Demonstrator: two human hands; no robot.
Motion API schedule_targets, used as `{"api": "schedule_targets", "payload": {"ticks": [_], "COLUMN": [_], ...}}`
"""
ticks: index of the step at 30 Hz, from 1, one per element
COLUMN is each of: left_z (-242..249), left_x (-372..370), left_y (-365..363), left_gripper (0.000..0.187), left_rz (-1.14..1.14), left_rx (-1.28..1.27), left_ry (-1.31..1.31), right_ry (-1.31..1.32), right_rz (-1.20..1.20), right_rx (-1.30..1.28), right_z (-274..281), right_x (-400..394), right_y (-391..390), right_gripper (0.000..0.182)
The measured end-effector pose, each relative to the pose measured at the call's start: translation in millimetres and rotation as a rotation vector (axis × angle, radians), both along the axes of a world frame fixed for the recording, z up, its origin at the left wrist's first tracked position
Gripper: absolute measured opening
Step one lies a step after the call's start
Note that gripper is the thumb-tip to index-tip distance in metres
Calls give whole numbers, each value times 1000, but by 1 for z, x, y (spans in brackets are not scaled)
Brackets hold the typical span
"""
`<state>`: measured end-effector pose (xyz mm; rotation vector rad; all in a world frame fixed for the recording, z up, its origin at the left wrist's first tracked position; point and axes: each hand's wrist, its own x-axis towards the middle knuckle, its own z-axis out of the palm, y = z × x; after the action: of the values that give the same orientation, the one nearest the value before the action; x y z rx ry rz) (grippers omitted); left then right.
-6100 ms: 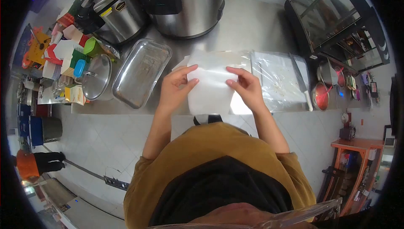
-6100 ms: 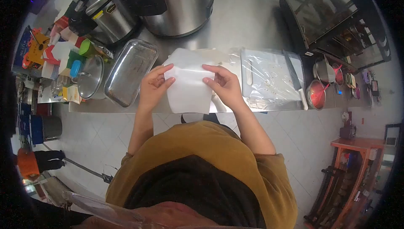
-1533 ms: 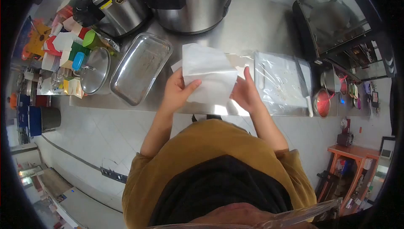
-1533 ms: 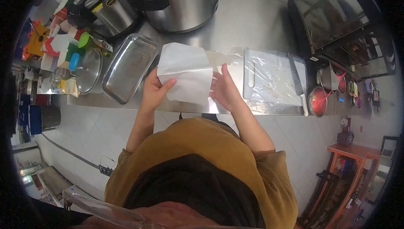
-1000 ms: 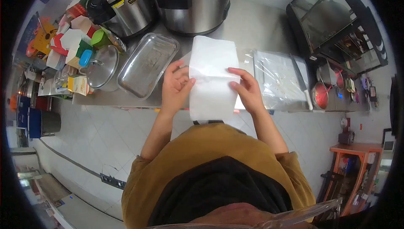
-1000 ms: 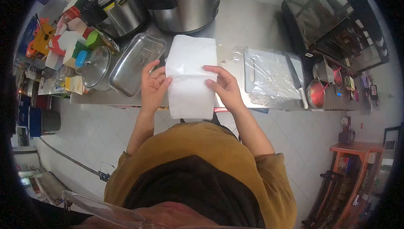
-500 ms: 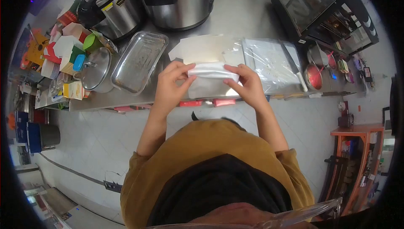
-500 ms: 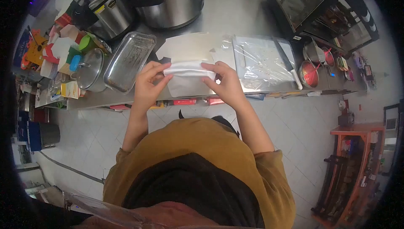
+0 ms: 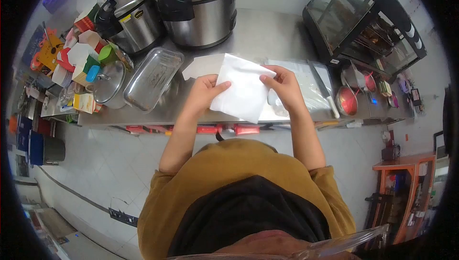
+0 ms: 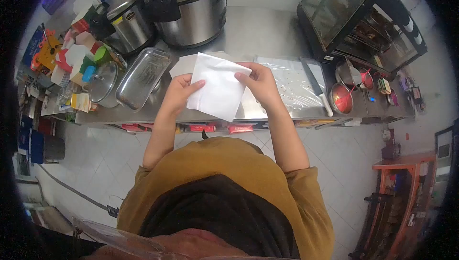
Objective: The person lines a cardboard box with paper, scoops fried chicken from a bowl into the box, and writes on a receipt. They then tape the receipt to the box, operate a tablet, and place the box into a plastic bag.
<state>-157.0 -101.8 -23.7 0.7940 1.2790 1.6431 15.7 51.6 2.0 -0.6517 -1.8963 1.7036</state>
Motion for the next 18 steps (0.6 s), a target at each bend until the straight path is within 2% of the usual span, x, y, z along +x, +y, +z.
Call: {"api": "schedule_targets", "payload": {"ticks": [1, 4, 7, 10, 12, 15, 18], "left_z": [0, 4, 7, 13, 18, 29, 28], "left_x": [4, 14, 26, 37, 42, 47, 48], "left_y": [3, 7, 8, 6, 4, -2, -4], "left_gripper": [21, 22, 24, 24, 23, 27, 26], "left_rz": [6, 30, 47, 54, 65, 94, 132], "left_rx": [-13, -36, -53, -136, -208, -228, 14], "left_ry": [18, 95, 270, 570, 802, 807, 779], "right_ry": [22, -13, -4, 130, 79, 22, 19], "right_rz": [14, -26, -106, 107, 155, 161, 159], "right_rx": [-25, 160, 770, 649, 559, 435, 379], "right_z": [-1, -6, 12, 22, 23, 25, 29], "right_x": [3, 9, 12, 5, 1, 0, 1], "right_y": [2, 9, 6, 5, 6, 5, 0], "right_gripper": [34, 34, 34, 29, 24, 18, 14]}}
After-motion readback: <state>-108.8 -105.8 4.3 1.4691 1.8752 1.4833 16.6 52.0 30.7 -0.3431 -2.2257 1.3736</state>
